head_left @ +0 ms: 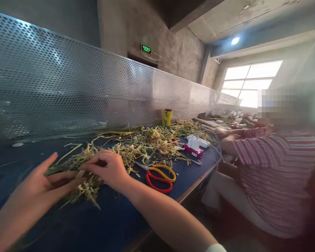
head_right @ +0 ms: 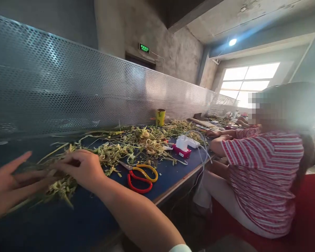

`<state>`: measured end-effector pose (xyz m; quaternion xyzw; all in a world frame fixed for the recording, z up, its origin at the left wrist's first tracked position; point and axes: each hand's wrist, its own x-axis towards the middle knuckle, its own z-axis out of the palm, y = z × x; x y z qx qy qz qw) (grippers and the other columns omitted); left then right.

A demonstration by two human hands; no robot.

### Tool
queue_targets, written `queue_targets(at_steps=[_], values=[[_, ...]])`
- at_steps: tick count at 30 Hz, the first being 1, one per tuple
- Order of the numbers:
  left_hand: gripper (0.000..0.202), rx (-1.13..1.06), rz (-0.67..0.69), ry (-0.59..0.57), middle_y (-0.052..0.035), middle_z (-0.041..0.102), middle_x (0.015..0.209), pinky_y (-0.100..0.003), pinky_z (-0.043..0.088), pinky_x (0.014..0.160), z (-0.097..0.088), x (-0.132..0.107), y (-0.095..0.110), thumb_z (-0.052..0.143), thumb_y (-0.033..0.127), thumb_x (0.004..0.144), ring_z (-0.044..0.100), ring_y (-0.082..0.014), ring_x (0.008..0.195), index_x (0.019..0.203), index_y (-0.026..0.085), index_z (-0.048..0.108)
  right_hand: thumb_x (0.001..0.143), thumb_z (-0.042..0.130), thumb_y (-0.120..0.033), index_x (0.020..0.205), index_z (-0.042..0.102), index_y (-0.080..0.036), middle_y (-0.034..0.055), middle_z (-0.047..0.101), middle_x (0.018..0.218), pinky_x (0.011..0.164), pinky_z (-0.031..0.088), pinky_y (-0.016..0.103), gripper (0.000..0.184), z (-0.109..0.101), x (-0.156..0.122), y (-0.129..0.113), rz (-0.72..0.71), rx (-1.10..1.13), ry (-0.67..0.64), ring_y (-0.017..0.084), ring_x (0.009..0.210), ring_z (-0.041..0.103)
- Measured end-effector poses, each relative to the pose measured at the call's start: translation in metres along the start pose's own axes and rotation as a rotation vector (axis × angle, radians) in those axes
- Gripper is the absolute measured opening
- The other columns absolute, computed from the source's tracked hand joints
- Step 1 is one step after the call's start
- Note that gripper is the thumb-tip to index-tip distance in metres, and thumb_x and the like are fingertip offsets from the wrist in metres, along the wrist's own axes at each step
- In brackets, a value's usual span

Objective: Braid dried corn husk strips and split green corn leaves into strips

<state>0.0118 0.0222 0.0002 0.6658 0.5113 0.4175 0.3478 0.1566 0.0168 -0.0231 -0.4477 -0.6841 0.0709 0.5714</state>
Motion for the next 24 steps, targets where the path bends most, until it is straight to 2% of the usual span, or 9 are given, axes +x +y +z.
queue_targets(at_steps=[1,3,7,10,12,15,17,20,24], values=[[0.098,-0.063,-0.029,-0.082,0.0027,0.070,0.079,-0.029,0.052,0.067,0.000,-0.002,0.005,0.072,0.038,0.054,0.064,-0.0196,0.078,0.134,0.027,0.018,0.075,0.058,-0.027,0.069,0.061,-0.017,-0.0004,0.061,0.073,0.066,0.046,0.017,0.012,0.001,0.000,0.000,0.002,0.012,0.004,0.008,0.072,0.056],[0.097,-0.161,-0.049,-0.146,0.0000,0.068,0.089,-0.029,0.051,0.068,-0.001,-0.004,0.010,0.071,0.037,0.056,0.063,-0.0195,0.080,0.135,0.027,0.015,0.072,0.062,-0.023,0.064,0.061,-0.017,-0.0010,0.061,0.069,0.068,0.045,0.019,0.009,0.001,0.001,0.000,0.002,0.044,0.002,0.009,0.071,0.056],[0.097,-0.298,0.030,-0.262,-0.0037,0.068,0.082,-0.030,0.049,0.065,-0.004,-0.001,0.001,0.068,0.034,0.061,0.063,-0.0185,0.072,0.136,0.019,0.008,0.067,0.065,-0.018,0.059,0.060,-0.017,-0.0015,0.058,0.065,0.063,0.044,0.021,0.009,0.002,0.002,-0.001,0.021,0.177,0.018,0.010,0.065,0.054],[0.096,-0.292,0.109,-0.266,-0.0037,0.066,0.077,-0.030,0.048,0.062,-0.005,0.000,-0.008,0.067,0.030,0.064,0.061,-0.0161,0.064,0.136,0.014,0.005,0.067,0.062,-0.020,0.057,0.059,-0.018,-0.0008,0.057,0.062,0.061,0.042,0.022,0.011,0.003,0.000,-0.001,0.066,0.249,-0.015,0.011,0.062,0.052],[0.092,-0.237,0.209,-0.232,-0.0033,0.064,0.075,-0.030,0.048,0.062,-0.005,0.000,-0.011,0.063,0.027,0.067,0.060,-0.0157,0.064,0.136,0.013,0.004,0.067,0.061,-0.025,0.055,0.056,-0.018,-0.0015,0.055,0.058,0.058,0.040,0.023,0.015,0.004,-0.002,0.000,0.155,0.288,-0.029,0.010,0.059,0.050],[0.089,-0.083,0.419,-0.175,-0.0030,0.065,0.072,-0.031,0.048,0.066,-0.006,-0.001,-0.013,0.058,0.022,0.071,0.059,-0.0158,0.066,0.137,0.015,-0.002,0.067,0.060,-0.038,0.056,0.054,-0.017,-0.0053,0.043,0.044,0.044,0.029,0.022,0.025,0.008,-0.006,0.003,0.328,0.391,-0.085,0.008,0.042,0.037],[0.088,0.005,0.494,-0.158,-0.0037,0.066,0.074,-0.031,0.047,0.065,-0.007,-0.001,-0.013,0.056,0.019,0.073,0.058,-0.0155,0.065,0.137,0.017,-0.004,0.066,0.060,-0.043,0.058,0.054,-0.017,-0.0061,0.040,0.042,0.042,0.025,0.022,0.028,0.011,-0.008,0.004,0.391,0.495,-0.101,0.007,0.040,0.033],[0.089,0.033,0.516,-0.109,-0.0037,0.066,0.074,-0.029,0.047,0.059,-0.009,-0.002,-0.013,0.058,0.020,0.072,0.056,-0.0146,0.059,0.137,0.018,-0.003,0.065,0.061,-0.044,0.057,0.052,-0.017,-0.0067,0.036,0.040,0.040,0.023,0.022,0.030,0.012,-0.011,0.004,0.440,0.595,-0.070,0.007,0.039,0.031],[0.088,0.012,0.499,-0.119,-0.0055,0.066,0.076,-0.030,0.047,0.058,-0.007,-0.002,-0.016,0.059,0.024,0.073,0.056,-0.0149,0.058,0.137,0.017,-0.002,0.063,0.062,-0.045,0.055,0.054,-0.018,-0.0051,0.039,0.041,0.040,0.027,0.022,0.030,0.008,-0.012,-0.002,0.433,0.471,-0.072,0.008,0.040,0.034]])
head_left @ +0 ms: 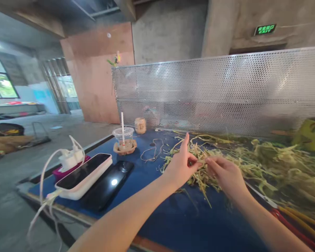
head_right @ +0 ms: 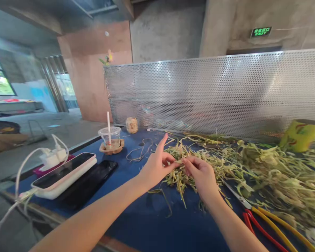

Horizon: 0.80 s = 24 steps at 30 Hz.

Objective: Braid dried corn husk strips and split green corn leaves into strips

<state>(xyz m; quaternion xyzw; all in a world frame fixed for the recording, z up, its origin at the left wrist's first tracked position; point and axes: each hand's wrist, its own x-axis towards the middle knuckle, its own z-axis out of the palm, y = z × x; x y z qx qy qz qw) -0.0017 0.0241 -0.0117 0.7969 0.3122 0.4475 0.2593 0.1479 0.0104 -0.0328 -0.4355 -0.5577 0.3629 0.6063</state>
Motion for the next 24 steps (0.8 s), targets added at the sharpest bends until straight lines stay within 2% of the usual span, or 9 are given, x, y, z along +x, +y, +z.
queue_targets(at_steps=[4,8,10,12,13,16,19,22,24], values=[[0.094,-0.086,-0.064,-0.017,-0.0060,0.066,0.075,-0.032,0.048,0.060,0.001,0.002,-0.005,0.061,0.027,0.071,0.058,-0.0164,0.062,0.136,0.015,-0.006,0.055,0.066,-0.047,0.065,0.057,-0.018,-0.0008,0.053,0.051,0.040,0.032,0.023,0.032,0.000,-0.001,-0.005,0.011,-0.098,-0.015,0.009,0.042,0.042],[0.093,-0.175,-0.174,-0.049,-0.0083,0.067,0.078,-0.032,0.049,0.060,-0.008,0.006,-0.003,0.064,0.023,0.067,0.060,-0.0156,0.060,0.137,0.014,0.004,0.057,0.064,-0.046,0.065,0.057,-0.018,-0.0014,0.052,0.050,0.040,0.031,0.023,0.030,-0.002,0.003,0.000,0.020,-0.142,0.002,0.009,0.041,0.041],[0.091,-0.115,-0.202,0.040,-0.0076,0.068,0.079,-0.032,0.050,0.060,-0.018,0.010,-0.002,0.064,0.023,0.066,0.060,-0.0153,0.057,0.137,0.015,0.007,0.062,0.059,-0.043,0.068,0.059,-0.018,-0.0020,0.052,0.050,0.042,0.032,0.023,0.025,-0.004,0.005,0.003,0.023,-0.251,-0.029,0.010,0.042,0.042],[0.092,0.032,-0.193,0.140,-0.0063,0.068,0.076,-0.034,0.049,0.068,-0.027,0.013,-0.002,0.067,0.024,0.062,0.062,-0.0181,0.066,0.136,0.014,0.013,0.067,0.056,-0.035,0.070,0.061,-0.018,-0.0003,0.056,0.058,0.048,0.036,0.024,0.018,-0.007,0.006,0.006,-0.030,-0.428,-0.071,0.011,0.048,0.046],[0.089,0.090,-0.190,0.142,-0.0061,0.068,0.076,-0.035,0.048,0.073,-0.030,0.015,-0.003,0.067,0.023,0.062,0.063,-0.0188,0.070,0.135,0.014,0.017,0.069,0.055,-0.031,0.070,0.062,-0.018,0.0006,0.058,0.063,0.053,0.037,0.024,0.015,-0.007,0.006,0.006,-0.074,-0.517,-0.099,0.011,0.053,0.048],[0.081,0.169,-0.213,0.053,-0.0050,0.069,0.075,-0.036,0.048,0.073,-0.033,0.017,-0.006,0.065,0.025,0.062,0.063,-0.0200,0.071,0.132,0.015,0.027,0.072,0.055,-0.029,0.074,0.063,-0.019,0.0018,0.061,0.074,0.061,0.039,0.025,0.013,-0.007,0.003,0.005,-0.204,-0.696,-0.200,0.012,0.062,0.050],[0.075,0.202,-0.211,-0.011,-0.0042,0.070,0.075,-0.035,0.048,0.072,-0.027,0.015,-0.009,0.063,0.026,0.064,0.063,-0.0195,0.070,0.131,0.014,0.031,0.075,0.053,-0.038,0.081,0.063,-0.020,0.0023,0.061,0.078,0.065,0.039,0.027,0.022,-0.006,-0.002,0.000,-0.250,-0.768,-0.279,0.013,0.069,0.051],[0.068,0.222,-0.189,-0.031,-0.0035,0.070,0.077,-0.034,0.048,0.073,-0.023,0.013,-0.011,0.061,0.026,0.066,0.063,-0.0187,0.072,0.128,0.015,0.035,0.068,0.058,-0.050,0.085,0.062,-0.021,0.0024,0.061,0.078,0.072,0.038,0.031,0.034,-0.008,-0.006,-0.005,-0.227,-0.844,-0.342,0.017,0.078,0.051],[0.066,0.224,-0.185,-0.033,-0.0030,0.069,0.077,-0.034,0.048,0.073,-0.022,0.013,-0.011,0.060,0.027,0.067,0.063,-0.0184,0.072,0.127,0.016,0.036,0.061,0.065,-0.050,0.084,0.062,-0.021,0.0016,0.062,0.078,0.076,0.037,0.033,0.036,-0.009,-0.006,-0.008,-0.227,-0.868,-0.366,0.018,0.081,0.051]])
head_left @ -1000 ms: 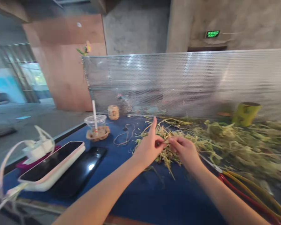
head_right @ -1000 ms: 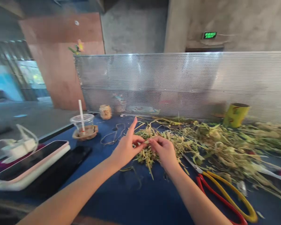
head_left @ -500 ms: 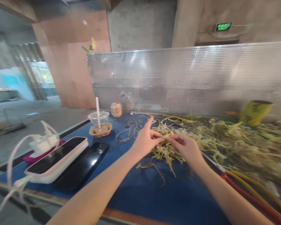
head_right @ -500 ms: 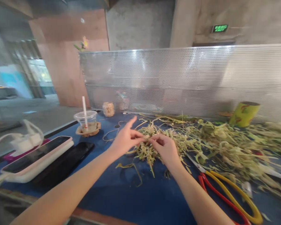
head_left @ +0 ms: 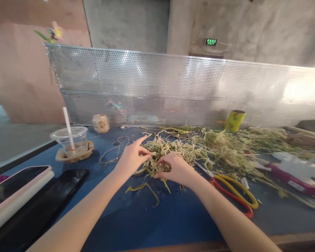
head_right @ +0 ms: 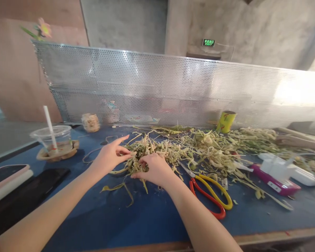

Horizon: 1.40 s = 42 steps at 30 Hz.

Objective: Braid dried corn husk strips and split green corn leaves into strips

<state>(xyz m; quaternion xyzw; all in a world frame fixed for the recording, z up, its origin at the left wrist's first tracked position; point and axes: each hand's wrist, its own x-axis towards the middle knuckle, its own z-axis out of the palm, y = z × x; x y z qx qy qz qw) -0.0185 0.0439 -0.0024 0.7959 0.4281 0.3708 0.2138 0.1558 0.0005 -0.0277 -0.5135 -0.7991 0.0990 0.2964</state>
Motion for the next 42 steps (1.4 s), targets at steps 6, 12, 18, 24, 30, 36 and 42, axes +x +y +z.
queue_targets(at_steps=[6,12,18,24,30,36,42], values=[[0.067,-0.039,-0.017,-0.050,-0.0023,0.070,0.079,-0.034,0.049,0.072,0.001,0.000,0.006,0.061,0.033,0.066,0.064,-0.0194,0.072,0.127,0.019,0.036,0.067,0.063,-0.020,0.067,0.063,-0.019,-0.0003,0.063,0.072,0.074,0.038,0.029,0.001,-0.004,0.003,0.002,0.016,0.117,-0.021,0.014,0.074,0.054],[0.068,-0.131,-0.045,0.022,-0.0053,0.070,0.082,-0.036,0.050,0.070,0.000,0.000,0.016,0.062,0.042,0.064,0.064,-0.0236,0.078,0.124,0.021,0.039,0.068,0.058,-0.018,0.071,0.059,-0.017,-0.0010,0.061,0.069,0.066,0.042,0.024,0.003,-0.005,0.011,0.008,0.180,0.663,0.006,0.010,0.067,0.056],[0.068,-0.217,-0.038,0.034,-0.0045,0.070,0.081,-0.032,0.051,0.064,0.006,-0.002,0.015,0.065,0.043,0.062,0.064,-0.0223,0.075,0.124,0.024,0.041,0.071,0.054,-0.023,0.070,0.054,-0.016,-0.0034,0.058,0.059,0.061,0.045,0.023,0.007,-0.007,0.013,0.007,0.243,1.020,-0.013,0.008,0.056,0.057],[0.100,-0.523,-0.101,0.190,-0.0014,0.069,0.075,-0.022,0.049,0.052,0.007,-0.004,0.023,0.072,0.024,0.059,0.063,-0.0176,0.069,0.136,0.024,0.009,0.066,0.060,-0.033,0.083,0.046,-0.019,-0.0049,0.060,0.057,0.042,0.041,0.020,0.025,-0.008,0.012,0.005,0.307,1.222,0.037,0.009,0.046,0.056],[0.110,-0.612,-0.048,0.205,0.0013,0.066,0.069,-0.021,0.048,0.047,0.009,-0.008,0.030,0.072,0.016,0.060,0.062,-0.0154,0.061,0.135,0.028,-0.007,0.061,0.065,-0.036,0.072,0.048,-0.017,-0.0036,0.060,0.056,0.042,0.036,0.017,0.028,-0.006,0.014,0.005,0.287,1.265,0.128,0.005,0.043,0.052],[0.109,-0.607,0.011,0.205,0.0013,0.064,0.070,-0.021,0.049,0.046,0.012,-0.009,0.029,0.071,0.016,0.061,0.062,-0.0170,0.066,0.135,0.031,-0.008,0.061,0.067,-0.035,0.069,0.052,-0.017,-0.0024,0.060,0.056,0.036,0.028,0.016,0.025,-0.005,0.013,0.005,0.172,1.333,0.099,0.004,0.039,0.046],[0.100,-0.562,0.082,0.197,0.0016,0.065,0.071,-0.022,0.051,0.055,0.016,-0.011,0.029,0.068,0.018,0.063,0.062,-0.0147,0.067,0.136,0.030,0.000,0.059,0.068,-0.035,0.066,0.055,-0.016,-0.0041,0.057,0.053,0.036,0.029,0.017,0.024,-0.003,0.014,0.006,0.195,1.326,0.151,0.004,0.038,0.046]])
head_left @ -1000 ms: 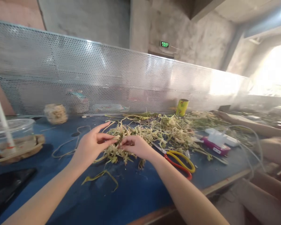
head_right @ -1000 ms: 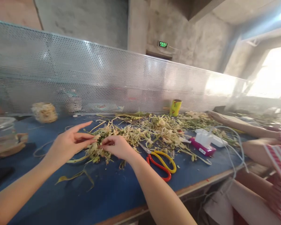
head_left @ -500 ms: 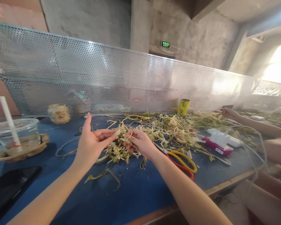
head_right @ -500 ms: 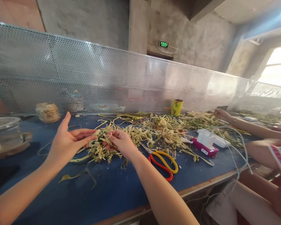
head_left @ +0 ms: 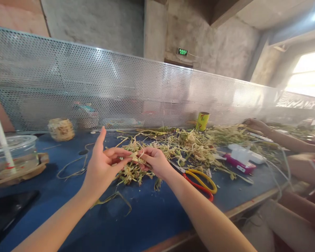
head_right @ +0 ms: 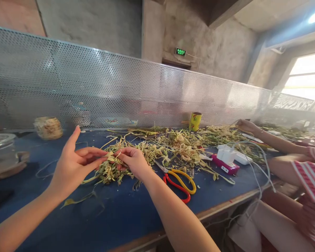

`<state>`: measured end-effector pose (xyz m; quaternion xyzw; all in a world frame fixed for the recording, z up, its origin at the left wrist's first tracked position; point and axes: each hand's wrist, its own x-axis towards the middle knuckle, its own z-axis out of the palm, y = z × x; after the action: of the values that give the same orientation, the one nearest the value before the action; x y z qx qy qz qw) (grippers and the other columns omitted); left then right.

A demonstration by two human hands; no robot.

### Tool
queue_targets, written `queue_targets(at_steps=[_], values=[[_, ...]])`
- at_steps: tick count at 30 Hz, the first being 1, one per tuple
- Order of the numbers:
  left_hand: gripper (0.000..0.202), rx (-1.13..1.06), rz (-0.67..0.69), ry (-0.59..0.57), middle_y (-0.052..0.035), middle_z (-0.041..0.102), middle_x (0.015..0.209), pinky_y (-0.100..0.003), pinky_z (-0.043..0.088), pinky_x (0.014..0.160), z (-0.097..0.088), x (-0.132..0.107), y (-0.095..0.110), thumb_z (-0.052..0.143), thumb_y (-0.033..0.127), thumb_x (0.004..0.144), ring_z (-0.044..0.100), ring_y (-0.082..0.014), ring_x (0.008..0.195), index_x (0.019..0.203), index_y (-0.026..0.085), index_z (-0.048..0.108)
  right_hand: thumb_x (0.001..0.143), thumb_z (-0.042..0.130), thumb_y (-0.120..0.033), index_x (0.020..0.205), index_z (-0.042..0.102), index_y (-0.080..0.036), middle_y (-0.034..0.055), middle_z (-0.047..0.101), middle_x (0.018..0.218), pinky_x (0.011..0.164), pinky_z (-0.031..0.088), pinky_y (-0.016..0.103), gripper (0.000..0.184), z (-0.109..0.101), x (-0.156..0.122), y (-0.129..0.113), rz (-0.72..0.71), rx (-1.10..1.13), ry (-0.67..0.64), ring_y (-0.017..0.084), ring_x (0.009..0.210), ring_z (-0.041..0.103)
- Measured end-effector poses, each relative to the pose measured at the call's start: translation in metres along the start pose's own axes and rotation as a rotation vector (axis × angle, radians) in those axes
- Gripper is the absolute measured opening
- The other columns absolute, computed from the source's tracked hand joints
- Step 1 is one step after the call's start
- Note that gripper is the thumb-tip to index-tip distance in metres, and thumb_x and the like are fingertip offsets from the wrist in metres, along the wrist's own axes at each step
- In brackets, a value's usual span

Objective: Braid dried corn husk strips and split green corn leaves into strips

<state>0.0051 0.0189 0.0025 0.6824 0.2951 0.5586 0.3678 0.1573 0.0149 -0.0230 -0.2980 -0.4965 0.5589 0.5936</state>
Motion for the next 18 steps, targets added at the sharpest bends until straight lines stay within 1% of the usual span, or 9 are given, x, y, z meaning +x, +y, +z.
queue_targets(at_steps=[2,4,8,10,14,18], values=[[0.097,0.019,0.028,-0.014,0.0017,0.065,0.072,-0.024,0.052,0.060,0.0013,-0.0019,0.0001,0.067,0.019,0.064,0.062,-0.0145,0.068,0.136,0.028,0.003,0.058,0.068,-0.035,0.066,0.055,-0.016,-0.0050,0.056,0.053,0.036,0.029,0.017,0.025,-0.0008,0.0020,0.0011,-0.005,0.002,0.030,0.004,0.037,0.046],[0.094,0.026,0.054,0.002,0.0020,0.064,0.071,-0.026,0.052,0.063,0.0029,-0.0037,0.0010,0.067,0.020,0.065,0.062,-0.0150,0.069,0.136,0.027,0.006,0.057,0.068,-0.037,0.065,0.054,-0.016,-0.0057,0.054,0.052,0.036,0.029,0.017,0.026,-0.0018,0.0039,0.0018,-0.010,0.006,0.055,0.004,0.037,0.045],[0.092,0.042,0.077,0.067,0.0022,0.063,0.071,-0.025,0.051,0.059,0.0053,-0.0058,0.0033,0.068,0.021,0.063,0.061,-0.0155,0.066,0.135,0.027,0.011,0.056,0.068,-0.038,0.065,0.053,-0.016,-0.0055,0.055,0.053,0.036,0.029,0.017,0.028,-0.0015,0.0049,0.0014,-0.012,0.003,0.094,0.004,0.038,0.046],[0.089,0.045,0.056,0.052,0.0017,0.064,0.072,-0.025,0.051,0.058,0.0056,-0.0059,0.0034,0.068,0.022,0.063,0.061,-0.0153,0.064,0.134,0.027,0.014,0.056,0.068,-0.039,0.066,0.053,-0.016,-0.0058,0.054,0.052,0.036,0.030,0.017,0.029,0.0003,0.0035,0.0008,-0.020,-0.018,0.088,0.004,0.038,0.046],[0.084,0.053,-0.014,0.004,0.0005,0.065,0.075,-0.024,0.050,0.058,0.0055,-0.0052,0.0038,0.068,0.024,0.063,0.060,-0.0150,0.066,0.132,0.028,0.021,0.055,0.067,-0.039,0.065,0.054,-0.017,-0.0068,0.053,0.050,0.037,0.031,0.017,0.028,0.0036,0.0008,0.0003,-0.015,-0.028,0.083,0.004,0.038,0.046],[0.081,-0.024,-0.092,0.058,0.0018,0.063,0.073,-0.023,0.048,0.050,0.0061,-0.0054,0.0084,0.070,0.027,0.061,0.056,-0.0125,0.055,0.129,0.029,0.027,0.055,0.067,-0.038,0.064,0.053,-0.017,-0.0058,0.055,0.053,0.036,0.030,0.017,0.028,0.0031,0.0028,0.0007,-0.018,-0.036,0.111,0.004,0.038,0.046]])
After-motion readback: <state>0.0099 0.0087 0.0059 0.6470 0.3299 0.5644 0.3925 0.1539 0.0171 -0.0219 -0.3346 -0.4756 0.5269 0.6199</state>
